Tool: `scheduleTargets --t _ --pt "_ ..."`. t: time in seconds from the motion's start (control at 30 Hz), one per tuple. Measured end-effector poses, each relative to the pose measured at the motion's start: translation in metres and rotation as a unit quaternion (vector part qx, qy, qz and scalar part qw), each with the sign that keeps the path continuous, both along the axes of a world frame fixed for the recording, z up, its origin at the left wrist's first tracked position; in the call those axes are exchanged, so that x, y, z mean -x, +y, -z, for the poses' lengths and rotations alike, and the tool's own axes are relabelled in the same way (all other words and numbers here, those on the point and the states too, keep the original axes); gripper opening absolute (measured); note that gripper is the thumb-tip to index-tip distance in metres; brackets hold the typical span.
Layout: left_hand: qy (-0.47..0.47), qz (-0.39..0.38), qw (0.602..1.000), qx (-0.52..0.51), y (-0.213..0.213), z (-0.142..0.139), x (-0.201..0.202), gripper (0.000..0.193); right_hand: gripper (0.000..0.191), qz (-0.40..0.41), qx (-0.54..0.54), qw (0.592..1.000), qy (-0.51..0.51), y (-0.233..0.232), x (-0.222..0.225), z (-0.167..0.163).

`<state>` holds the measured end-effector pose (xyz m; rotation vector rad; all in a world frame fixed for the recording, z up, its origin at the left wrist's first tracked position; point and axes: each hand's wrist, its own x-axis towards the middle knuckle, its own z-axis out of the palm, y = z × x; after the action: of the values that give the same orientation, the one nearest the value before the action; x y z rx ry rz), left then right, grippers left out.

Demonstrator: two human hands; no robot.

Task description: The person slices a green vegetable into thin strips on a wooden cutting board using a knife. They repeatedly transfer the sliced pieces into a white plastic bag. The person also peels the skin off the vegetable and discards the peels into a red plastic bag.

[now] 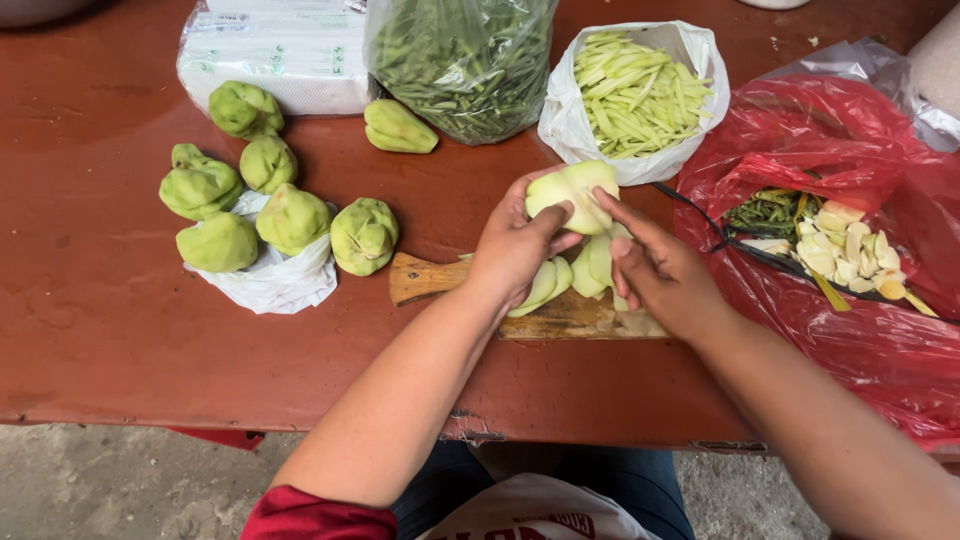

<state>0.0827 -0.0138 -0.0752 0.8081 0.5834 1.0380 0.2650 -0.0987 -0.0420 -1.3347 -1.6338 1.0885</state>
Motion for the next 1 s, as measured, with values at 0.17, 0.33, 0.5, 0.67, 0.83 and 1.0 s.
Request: scheduleTargets --t 0.17,0.33,0.5,0.67,0.83,1.0 --pt "-0.007 0.053 0.999 0.007 -0.005 -0.014 0.008 0.053 0.061 -0.022 0.014 0.998 -0.052 -0.006 -0.006 -0.014" --pt "-0.058 0.069 0.995 0.04 -0.001 -0.015 0.009 0.054 0.063 -0.024 -0.001 0.998 -0.05 -0.012 -0.007 -0.019" --pt "-0.153 0.097 0.983 0.026 -0.001 -0.002 0.006 0.052 0.065 -0.027 0.01 1.0 -0.005 -0.012 -0.008 -0.007" --pt "-0.133 0.083 0.987 0.039 0.003 0.01 0.003 0.04 0.064 -0.01 0.036 0.999 0.006 -0.007 -0.012 0.015" --pt "-0.083 0.088 0.985 0.122 0.008 0.019 -0.001 0.034 0.064 -0.018 0.069 0.997 -0.001 -0.01 -0.013 0.029" --pt "-0.041 0.123 0.975 0.18 0.014 0.024 0.0 0.036 0.065 -0.052 0.06 0.997 0.025 -0.018 -0.012 0.026"
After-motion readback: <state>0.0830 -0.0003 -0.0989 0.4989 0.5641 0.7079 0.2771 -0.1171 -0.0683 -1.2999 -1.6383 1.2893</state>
